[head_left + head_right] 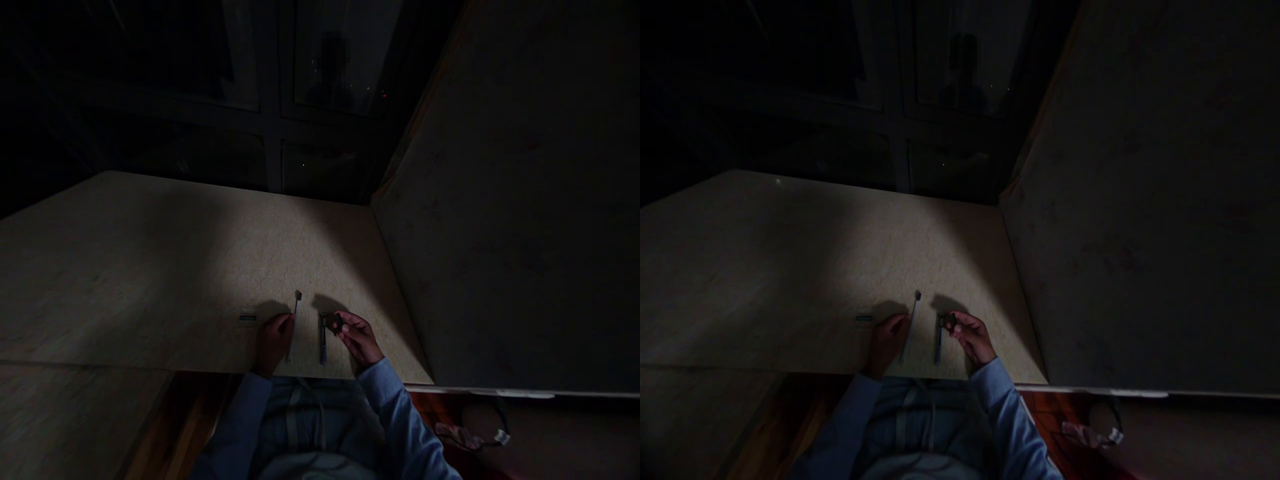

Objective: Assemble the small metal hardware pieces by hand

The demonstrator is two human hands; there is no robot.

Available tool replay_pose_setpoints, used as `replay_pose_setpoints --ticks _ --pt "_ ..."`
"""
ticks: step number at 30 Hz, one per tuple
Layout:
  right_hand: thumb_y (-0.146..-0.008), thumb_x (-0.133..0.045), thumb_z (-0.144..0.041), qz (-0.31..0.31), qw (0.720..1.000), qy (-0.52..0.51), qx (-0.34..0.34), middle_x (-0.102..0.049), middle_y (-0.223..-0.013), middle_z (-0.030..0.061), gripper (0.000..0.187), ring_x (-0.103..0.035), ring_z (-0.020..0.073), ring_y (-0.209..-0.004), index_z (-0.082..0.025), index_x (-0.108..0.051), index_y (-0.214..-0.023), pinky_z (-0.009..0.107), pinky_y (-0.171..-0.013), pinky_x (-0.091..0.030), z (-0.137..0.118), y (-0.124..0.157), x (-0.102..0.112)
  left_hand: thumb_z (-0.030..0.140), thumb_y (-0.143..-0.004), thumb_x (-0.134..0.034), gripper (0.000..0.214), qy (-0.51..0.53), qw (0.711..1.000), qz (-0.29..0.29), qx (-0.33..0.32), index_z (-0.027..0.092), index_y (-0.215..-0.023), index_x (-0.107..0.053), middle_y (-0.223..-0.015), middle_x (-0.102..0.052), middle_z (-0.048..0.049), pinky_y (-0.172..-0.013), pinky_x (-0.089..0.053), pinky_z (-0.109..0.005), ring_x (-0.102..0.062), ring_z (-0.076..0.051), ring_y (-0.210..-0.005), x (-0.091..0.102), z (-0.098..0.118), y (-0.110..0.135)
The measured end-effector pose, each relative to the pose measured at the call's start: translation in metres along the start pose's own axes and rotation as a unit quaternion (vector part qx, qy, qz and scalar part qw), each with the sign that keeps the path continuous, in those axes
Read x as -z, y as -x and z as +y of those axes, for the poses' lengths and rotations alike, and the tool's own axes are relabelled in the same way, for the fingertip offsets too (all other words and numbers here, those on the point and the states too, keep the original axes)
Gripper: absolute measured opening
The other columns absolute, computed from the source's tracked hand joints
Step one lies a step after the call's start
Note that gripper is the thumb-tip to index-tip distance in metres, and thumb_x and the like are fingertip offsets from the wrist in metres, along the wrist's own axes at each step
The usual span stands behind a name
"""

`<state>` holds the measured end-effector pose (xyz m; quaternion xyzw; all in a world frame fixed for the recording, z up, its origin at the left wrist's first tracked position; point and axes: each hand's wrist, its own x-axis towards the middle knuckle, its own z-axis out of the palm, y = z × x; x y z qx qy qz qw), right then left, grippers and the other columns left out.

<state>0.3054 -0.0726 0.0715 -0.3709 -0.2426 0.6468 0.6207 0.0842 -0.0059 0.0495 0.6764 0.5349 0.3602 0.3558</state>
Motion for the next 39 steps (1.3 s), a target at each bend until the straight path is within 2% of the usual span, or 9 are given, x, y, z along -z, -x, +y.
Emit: replay_pose_setpoints --ticks 7,11,17,22,25,28,33,39 --pt "-0.060 -0.091 -0.026 0.047 0.999 -0.008 0.017 -0.070 -0.092 0.0078 0.044 -0.064 0.0120 -0.081 -0.021 -0.078 -0.101 0.018 -0.068 -0.050 0.003 0.003 0.004 0.052 -0.090 -0.045 0.048 0.055 0.998 0.004 0.006 0.013 -0.092 -0.073 -0.091 -0.071 -0.0078 -0.078 -0.049 -0.028 -0.067 -0.020 -0.085 0.001 -0.001 -0.001" --pt "-0.057 -0.091 -0.025 0.078 0.996 -0.026 0.020 -0.068 -0.095 0.0076 0.050 -0.063 0.0135 -0.084 -0.020 -0.077 -0.105 0.020 -0.069 -0.051 0.006 0.009 0.006 0.055 -0.088 -0.047 0.051 0.072 0.997 0.003 0.007 0.012 -0.092 -0.073 -0.090 -0.071 -0.0081 -0.078 -0.050 -0.029 -0.067 -0.020 -0.084 0.002 -0.002 0.000" --pt "-0.060 -0.090 -0.024 0.107 0.993 -0.050 0.032 -0.065 -0.096 0.0069 0.049 -0.060 0.0129 -0.085 -0.020 -0.075 -0.106 0.019 -0.067 -0.049 0.007 0.022 0.011 0.055 -0.086 -0.048 0.050 0.079 0.997 0.005 0.014 0.012 -0.090 -0.074 -0.090 -0.071 -0.0080 -0.077 -0.050 -0.028 -0.067 -0.020 -0.084 0.002 -0.001 0.003" --pt "-0.060 -0.090 -0.026 0.127 0.991 -0.027 0.037 -0.059 -0.086 0.0045 0.048 -0.056 0.0104 -0.072 -0.018 -0.075 -0.104 0.021 -0.064 -0.046 0.009 0.029 0.013 0.056 -0.087 -0.049 0.050 0.079 0.997 0.006 0.012 0.013 -0.091 -0.074 -0.092 -0.071 -0.0077 -0.079 -0.049 -0.029 -0.067 -0.020 -0.087 0.002 -0.004 0.004" --pt "-0.057 -0.091 -0.025 0.147 0.988 -0.017 0.044 -0.055 -0.086 0.0022 0.050 -0.055 0.0091 -0.071 -0.018 -0.073 -0.104 0.021 -0.063 -0.046 0.012 0.030 0.011 0.055 -0.087 -0.049 0.049 0.075 0.997 0.005 0.010 0.013 -0.091 -0.074 -0.092 -0.071 -0.0072 -0.080 -0.049 -0.029 -0.067 -0.020 -0.086 0.003 -0.004 0.005" --pt "-0.057 -0.092 -0.026 0.155 0.986 0.012 0.053 -0.053 -0.087 0.0010 0.054 -0.055 0.0089 -0.071 -0.018 -0.070 -0.105 0.022 -0.063 -0.046 0.016 0.029 0.011 0.055 -0.087 -0.049 0.048 0.070 0.997 0.004 0.010 0.013 -0.091 -0.074 -0.091 -0.071 -0.0066 -0.080 -0.049 -0.028 -0.067 -0.019 -0.087 0.002 -0.003 0.005" --pt "-0.061 -0.089 -0.037 0.128 0.980 0.126 0.088 -0.052 -0.086 0.0009 0.060 -0.056 0.0100 -0.068 -0.017 -0.063 -0.111 0.024 -0.062 -0.048 0.021 0.024 0.015 0.055 -0.088 -0.049 0.048 0.064 0.998 0.001 0.021 0.014 -0.093 -0.074 -0.092 -0.071 -0.0058 -0.080 -0.049 -0.028 -0.067 -0.020 -0.088 0.001 -0.005 0.005" --pt "-0.063 -0.085 -0.038 0.129 0.971 0.174 0.103 -0.051 -0.085 0.0023 0.061 -0.055 0.0123 -0.070 -0.015 -0.059 -0.113 0.027 -0.060 -0.050 0.028 0.019 0.016 0.059 -0.084 -0.048 0.054 0.070 0.997 0.002 0.030 0.012 -0.094 -0.075 -0.095 -0.072 -0.0084 -0.083 -0.051 -0.032 -0.068 -0.023 -0.090 0.001 -0.005 0.001"
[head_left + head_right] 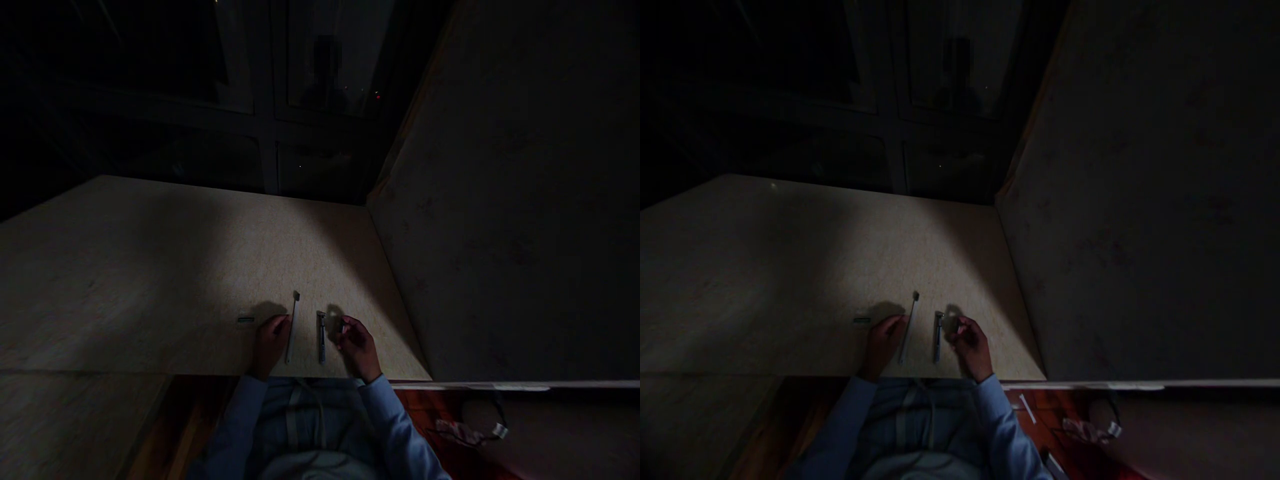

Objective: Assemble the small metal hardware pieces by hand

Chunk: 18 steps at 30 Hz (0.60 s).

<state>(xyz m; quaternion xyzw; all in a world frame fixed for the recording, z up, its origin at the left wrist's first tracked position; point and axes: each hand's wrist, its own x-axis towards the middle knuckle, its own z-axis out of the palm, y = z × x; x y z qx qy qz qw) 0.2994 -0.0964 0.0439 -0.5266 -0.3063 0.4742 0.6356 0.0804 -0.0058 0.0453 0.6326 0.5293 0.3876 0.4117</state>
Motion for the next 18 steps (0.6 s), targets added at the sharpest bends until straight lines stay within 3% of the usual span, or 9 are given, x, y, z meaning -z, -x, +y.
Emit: replay_pose_setpoints --ticks 4,9,18 --pt "-0.065 -0.081 -0.039 0.004 1.000 0.025 0.016 -0.051 -0.083 0.0029 0.059 -0.055 0.0136 -0.069 -0.014 -0.059 -0.113 0.028 -0.059 -0.051 0.002 0.003 -0.001 0.059 -0.084 -0.048 0.055 0.007 1.000 -0.004 -0.003 0.012 -0.093 -0.074 -0.094 -0.072 -0.0088 -0.082 -0.051 -0.032 -0.068 -0.024 -0.090 0.001 0.002 -0.001" --pt "-0.070 -0.075 -0.035 0.015 0.989 0.124 0.078 -0.059 -0.083 0.0065 0.048 -0.057 0.0138 -0.074 -0.011 -0.063 -0.111 0.026 -0.069 -0.050 0.003 0.007 -0.002 0.059 -0.084 -0.050 0.054 0.006 1.000 -0.003 -0.001 0.012 -0.094 -0.074 -0.094 -0.072 -0.0094 -0.082 -0.052 -0.033 -0.068 -0.023 -0.089 0.001 0.004 0.001" --pt "-0.083 -0.067 -0.036 -0.024 0.956 0.248 0.155 -0.059 -0.087 0.0078 0.044 -0.059 0.0141 -0.076 -0.012 -0.060 -0.119 0.025 -0.070 -0.050 0.017 0.015 -0.001 0.054 -0.086 -0.050 0.050 0.013 1.000 0.010 -0.014 0.011 -0.092 -0.074 -0.092 -0.072 -0.0097 -0.080 -0.052 -0.030 -0.067 -0.022 -0.086 0.001 0.008 0.004"
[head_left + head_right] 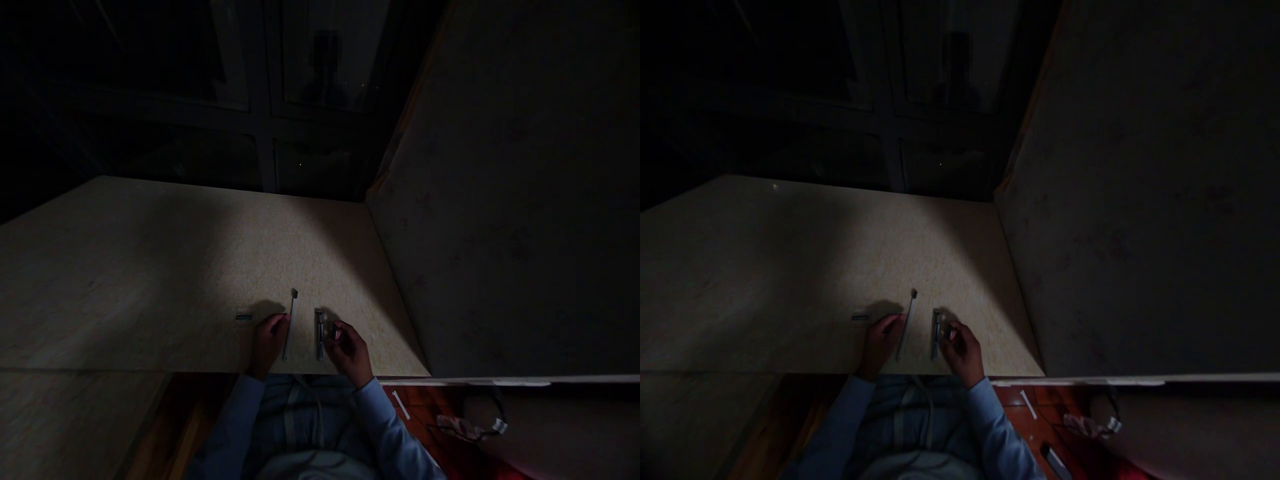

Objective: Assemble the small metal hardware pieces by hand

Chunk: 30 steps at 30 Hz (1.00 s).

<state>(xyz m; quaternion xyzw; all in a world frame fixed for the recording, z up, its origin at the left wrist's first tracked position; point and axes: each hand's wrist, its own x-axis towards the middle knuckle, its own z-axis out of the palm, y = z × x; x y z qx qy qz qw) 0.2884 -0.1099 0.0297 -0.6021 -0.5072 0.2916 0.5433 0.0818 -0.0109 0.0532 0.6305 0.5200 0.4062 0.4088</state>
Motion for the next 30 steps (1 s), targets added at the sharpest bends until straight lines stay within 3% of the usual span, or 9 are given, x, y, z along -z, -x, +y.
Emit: replay_pose_setpoints --ticks 5,8,11,14,19,21,24,27,30 --pt "-0.083 -0.068 -0.037 0.004 1.000 0.024 0.007 -0.060 -0.089 0.0079 0.044 -0.060 0.0154 -0.079 -0.012 -0.061 -0.119 0.026 -0.074 -0.051 -0.003 0.001 0.000 0.056 -0.081 -0.056 0.050 0.066 0.997 0.012 0.036 0.010 -0.089 -0.074 -0.086 -0.070 -0.0096 -0.075 -0.051 -0.027 -0.065 -0.020 -0.081 0.003 0.013 0.009" --pt "-0.082 -0.071 -0.038 -0.001 1.000 0.012 -0.001 -0.061 -0.087 0.0075 0.045 -0.060 0.0154 -0.078 -0.012 -0.062 -0.118 0.027 -0.074 -0.051 -0.007 0.001 0.002 0.063 -0.075 -0.057 0.058 0.104 0.987 0.014 0.118 0.008 -0.086 -0.072 -0.063 -0.055 -0.0047 -0.054 -0.042 -0.024 -0.050 -0.014 -0.058 -0.001 0.031 0.022" --pt "-0.081 -0.072 -0.038 -0.009 1.000 -0.018 -0.012 -0.060 -0.084 0.0062 0.045 -0.059 0.0149 -0.076 -0.013 -0.063 -0.118 0.028 -0.074 -0.050 -0.007 0.001 0.004 0.065 -0.072 -0.058 0.061 0.131 0.979 -0.001 0.156 0.008 -0.086 -0.070 -0.058 -0.044 -0.0013 -0.047 -0.034 -0.023 -0.038 -0.010 -0.052 -0.008 0.053 0.036" --pt "-0.080 -0.074 -0.036 -0.018 0.998 -0.049 -0.021 -0.059 -0.083 0.0053 0.044 -0.059 0.0144 -0.076 -0.014 -0.064 -0.117 0.028 -0.076 -0.050 -0.008 0.002 0.004 0.063 -0.073 -0.058 0.058 0.143 0.978 -0.053 0.141 0.008 -0.085 -0.069 -0.063 -0.054 -0.0051 -0.055 -0.042 -0.024 -0.048 -0.013 -0.059 -0.016 0.069 0.046" --pt "-0.079 -0.076 -0.031 0.001 0.992 -0.121 -0.022 -0.059 -0.082 0.0029 0.040 -0.059 0.0116 -0.077 -0.018 -0.064 -0.114 0.023 -0.075 -0.050 -0.025 0.007 -0.002 0.061 -0.070 -0.065 0.062 0.173 0.967 -0.112 0.151 0.008 -0.102 -0.070 -0.103 -0.069 -0.0131 -0.086 -0.051 -0.031 -0.064 -0.023 -0.097 -0.027 0.071 0.053" --pt "-0.080 -0.076 -0.029 0.003 0.993 -0.120 -0.007 -0.058 -0.079 0.0016 0.037 -0.059 0.0105 -0.075 -0.019 -0.064 -0.114 0.022 -0.074 -0.050 -0.036 0.010 -0.003 0.061 -0.067 -0.067 0.065 0.178 0.962 -0.121 0.166 0.008 -0.105 -0.069 -0.109 -0.068 -0.0140 -0.087 -0.051 -0.031 -0.064 -0.024 -0.100 -0.029 0.068 0.054" --pt "-0.082 -0.074 -0.023 -0.006 0.997 -0.069 0.046 -0.057 -0.076 -0.0004 0.035 -0.059 0.0093 -0.072 -0.020 -0.062 -0.115 0.019 -0.072 -0.050 -0.050 0.013 -0.001 0.064 -0.066 -0.069 0.069 0.188 0.951 -0.148 0.195 0.008 -0.108 -0.068 -0.111 -0.068 -0.0150 -0.069 -0.051 -0.028 -0.065 -0.023 -0.094 -0.029 0.066 0.056" --pt "-0.082 -0.073 -0.018 -0.012 0.993 0.013 0.116 -0.058 -0.077 -0.0013 0.040 -0.059 0.0091 -0.073 -0.022 -0.059 -0.120 0.018 -0.072 -0.050 -0.061 0.013 0.004 0.067 -0.066 -0.069 0.069 0.193 0.943 -0.175 0.209 0.008 -0.103 -0.068 -0.092 -0.068 -0.0121 -0.051 -0.040 -0.023 -0.058 -0.016 -0.069 -0.025 0.069 0.057" --pt "-0.082 -0.074 -0.016 -0.014 0.984 0.064 0.166 -0.058 -0.079 -0.0013 0.045 -0.059 0.0091 -0.073 -0.024 -0.056 -0.122 0.018 -0.071 -0.050 -0.069 0.013 0.006 0.067 -0.066 -0.069 0.062 0.198 0.942 -0.180 0.202 0.009 -0.085 -0.066 -0.070 -0.060 -0.0065 -0.048 -0.033 -0.022 -0.044 -0.010 -0.055 -0.021 0.075 0.058"
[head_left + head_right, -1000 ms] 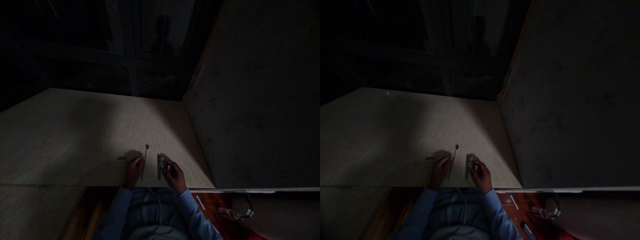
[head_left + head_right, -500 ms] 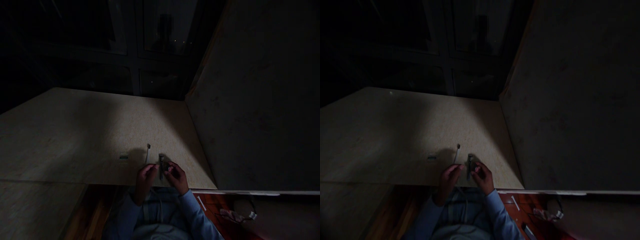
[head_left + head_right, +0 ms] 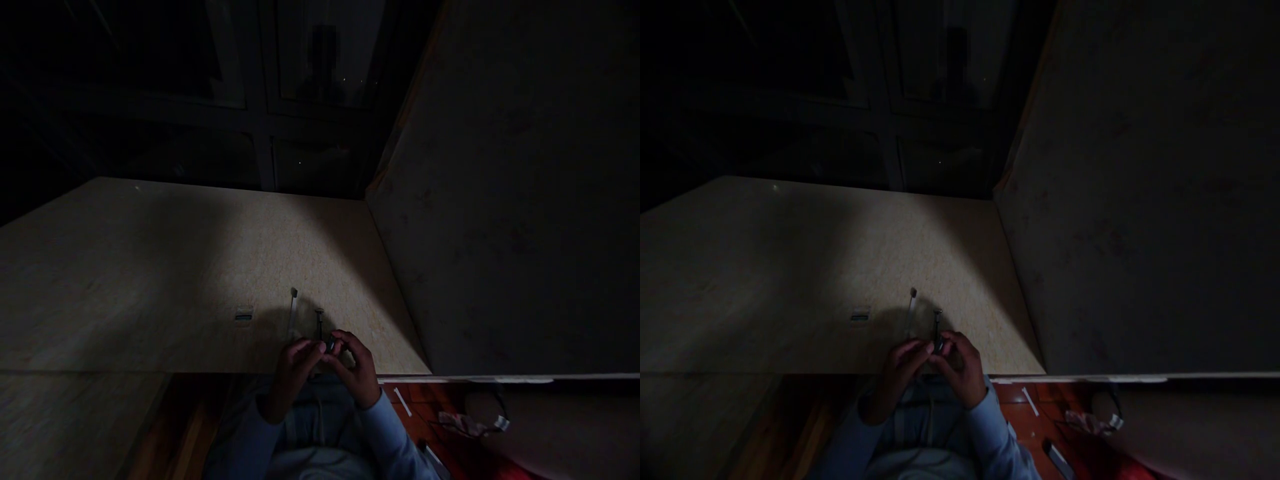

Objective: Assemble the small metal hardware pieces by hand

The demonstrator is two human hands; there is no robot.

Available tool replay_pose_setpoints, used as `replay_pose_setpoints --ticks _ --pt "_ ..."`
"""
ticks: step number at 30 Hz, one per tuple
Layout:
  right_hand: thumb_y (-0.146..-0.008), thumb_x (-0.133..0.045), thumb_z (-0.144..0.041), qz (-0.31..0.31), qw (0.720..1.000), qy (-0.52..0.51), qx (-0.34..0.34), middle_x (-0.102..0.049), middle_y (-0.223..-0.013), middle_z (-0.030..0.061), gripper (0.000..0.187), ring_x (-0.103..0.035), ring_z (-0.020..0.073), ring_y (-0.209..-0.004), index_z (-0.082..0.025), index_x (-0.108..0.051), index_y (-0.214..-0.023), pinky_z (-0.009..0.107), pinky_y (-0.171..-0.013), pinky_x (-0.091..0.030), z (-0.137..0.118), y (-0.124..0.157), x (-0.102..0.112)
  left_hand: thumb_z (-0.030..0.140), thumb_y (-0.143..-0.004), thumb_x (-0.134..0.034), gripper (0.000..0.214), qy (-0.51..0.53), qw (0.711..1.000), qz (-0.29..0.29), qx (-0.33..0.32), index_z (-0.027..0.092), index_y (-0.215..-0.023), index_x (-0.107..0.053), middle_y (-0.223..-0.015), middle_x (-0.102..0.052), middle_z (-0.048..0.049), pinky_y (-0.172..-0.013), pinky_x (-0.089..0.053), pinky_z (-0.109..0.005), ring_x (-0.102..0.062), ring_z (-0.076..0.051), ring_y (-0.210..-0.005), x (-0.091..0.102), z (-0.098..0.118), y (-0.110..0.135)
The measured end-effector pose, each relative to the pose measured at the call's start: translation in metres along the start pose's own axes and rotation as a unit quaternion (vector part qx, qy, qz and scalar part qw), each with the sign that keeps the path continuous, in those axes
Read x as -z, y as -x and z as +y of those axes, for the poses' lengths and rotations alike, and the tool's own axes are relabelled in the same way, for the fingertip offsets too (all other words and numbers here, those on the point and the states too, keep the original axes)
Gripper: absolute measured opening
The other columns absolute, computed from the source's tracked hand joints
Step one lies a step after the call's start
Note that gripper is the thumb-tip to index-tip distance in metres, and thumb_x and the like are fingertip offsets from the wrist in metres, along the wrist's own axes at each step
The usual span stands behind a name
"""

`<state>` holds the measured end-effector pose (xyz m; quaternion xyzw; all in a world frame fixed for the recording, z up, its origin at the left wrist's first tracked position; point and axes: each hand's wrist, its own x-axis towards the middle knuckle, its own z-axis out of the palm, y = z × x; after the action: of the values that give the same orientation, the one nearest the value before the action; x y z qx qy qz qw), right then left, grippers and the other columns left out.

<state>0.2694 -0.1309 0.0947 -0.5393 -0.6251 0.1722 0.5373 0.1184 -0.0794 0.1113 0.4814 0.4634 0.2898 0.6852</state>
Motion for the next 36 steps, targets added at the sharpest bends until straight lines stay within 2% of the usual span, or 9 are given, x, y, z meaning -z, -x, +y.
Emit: replay_pose_setpoints --ticks 2,5,15,20,23,27,31,36 --pt "-0.082 -0.074 -0.015 -0.007 1.000 0.016 0.020 -0.058 -0.080 -0.0013 0.047 -0.058 0.0089 -0.073 -0.025 -0.054 -0.124 0.018 -0.071 -0.050 -0.003 -0.001 0.001 0.069 -0.064 -0.070 0.061 0.000 1.000 0.001 0.005 0.009 -0.075 -0.062 -0.063 -0.053 -0.0043 -0.048 -0.031 -0.021 -0.042 -0.009 -0.054 0.000 0.003 0.002" --pt "-0.082 -0.073 -0.014 -0.017 0.999 0.030 0.031 -0.057 -0.081 -0.0006 0.048 -0.057 0.0094 -0.073 -0.025 -0.053 -0.124 0.018 -0.070 -0.049 -0.006 -0.003 0.001 0.071 -0.061 -0.070 0.063 0.000 1.000 0.002 0.013 0.009 -0.072 -0.060 -0.058 -0.047 -0.0026 -0.048 -0.029 -0.021 -0.041 -0.009 -0.053 0.002 0.004 0.004" --pt "-0.082 -0.072 -0.012 -0.019 0.998 0.031 0.047 -0.058 -0.086 0.0016 0.046 -0.059 0.0106 -0.074 -0.024 -0.051 -0.122 0.020 -0.068 -0.051 -0.007 -0.003 0.001 0.072 -0.067 -0.066 0.062 -0.007 0.999 -0.038 -0.025 0.010 -0.073 -0.065 -0.062 -0.051 -0.0049 -0.052 -0.034 -0.022 -0.044 -0.011 -0.057 0.006 -0.003 0.002" --pt "-0.083 -0.072 -0.013 -0.018 0.999 0.023 0.039 -0.059 -0.087 0.0010 0.047 -0.060 0.0103 -0.075 -0.024 -0.051 -0.124 0.019 -0.071 -0.052 -0.012 -0.002 0.000 0.074 -0.064 -0.067 0.063 0.003 1.000 -0.007 -0.015 0.012 -0.070 -0.057 -0.057 -0.044 -0.0012 -0.051 -0.031 -0.022 -0.040 -0.010 -0.055 0.003 0.009 0.006" --pt "-0.088 -0.067 -0.015 -0.012 0.999 0.017 0.040 -0.060 -0.086 0.0015 0.037 -0.059 0.0105 -0.078 -0.023 -0.053 -0.121 0.019 -0.073 -0.051 -0.017 -0.003 0.002 0.080 -0.062 -0.064 0.071 0.010 1.000 0.009 -0.004 0.011 -0.077 -0.059 -0.055 -0.043 0.0001 -0.050 -0.030 -0.022 -0.039 -0.010 -0.053 0.002 0.014 0.008" --pt "-0.093 -0.058 -0.012 -0.007 1.000 -0.008 0.016 -0.061 -0.089 0.0030 0.019 -0.060 0.0102 -0.083 -0.020 -0.058 -0.110 0.019 -0.074 -0.049 -0.019 -0.001 0.004 0.083 -0.061 -0.063 0.078 0.011 1.000 0.019 -0.001 0.008 -0.083 -0.062 -0.062 -0.051 -0.0031 -0.049 -0.031 -0.023 -0.042 -0.010 -0.053 0.004 0.011 0.009" --pt "-0.093 -0.058 -0.013 -0.014 0.998 -0.054 -0.016 -0.061 -0.090 0.0026 0.012 -0.060 0.0103 -0.084 -0.020 -0.061 -0.102 0.020 -0.074 -0.048 -0.017 0.003 0.005 0.082 -0.061 -0.064 0.084 0.036 0.999 0.020 0.001 0.005 -0.095 -0.065 -0.073 -0.058 -0.0061 -0.048 -0.032 -0.023 -0.045 -0.009 -0.054 0.006 0.005 0.008" --pt "-0.091 -0.062 -0.012 -0.014 0.997 -0.080 -0.015 -0.061 -0.088 0.0031 0.009 -0.060 0.0109 -0.083 -0.018 -0.061 -0.097 0.021 -0.074 -0.048 -0.018 0.003 0.007 0.081 -0.060 -0.067 0.085 0.060 0.998 0.028 0.002 0.005 -0.097 -0.065 -0.075 -0.060 -0.0070 -0.047 -0.031 -0.022 -0.043 -0.008 -0.051 0.004 0.006 0.009"
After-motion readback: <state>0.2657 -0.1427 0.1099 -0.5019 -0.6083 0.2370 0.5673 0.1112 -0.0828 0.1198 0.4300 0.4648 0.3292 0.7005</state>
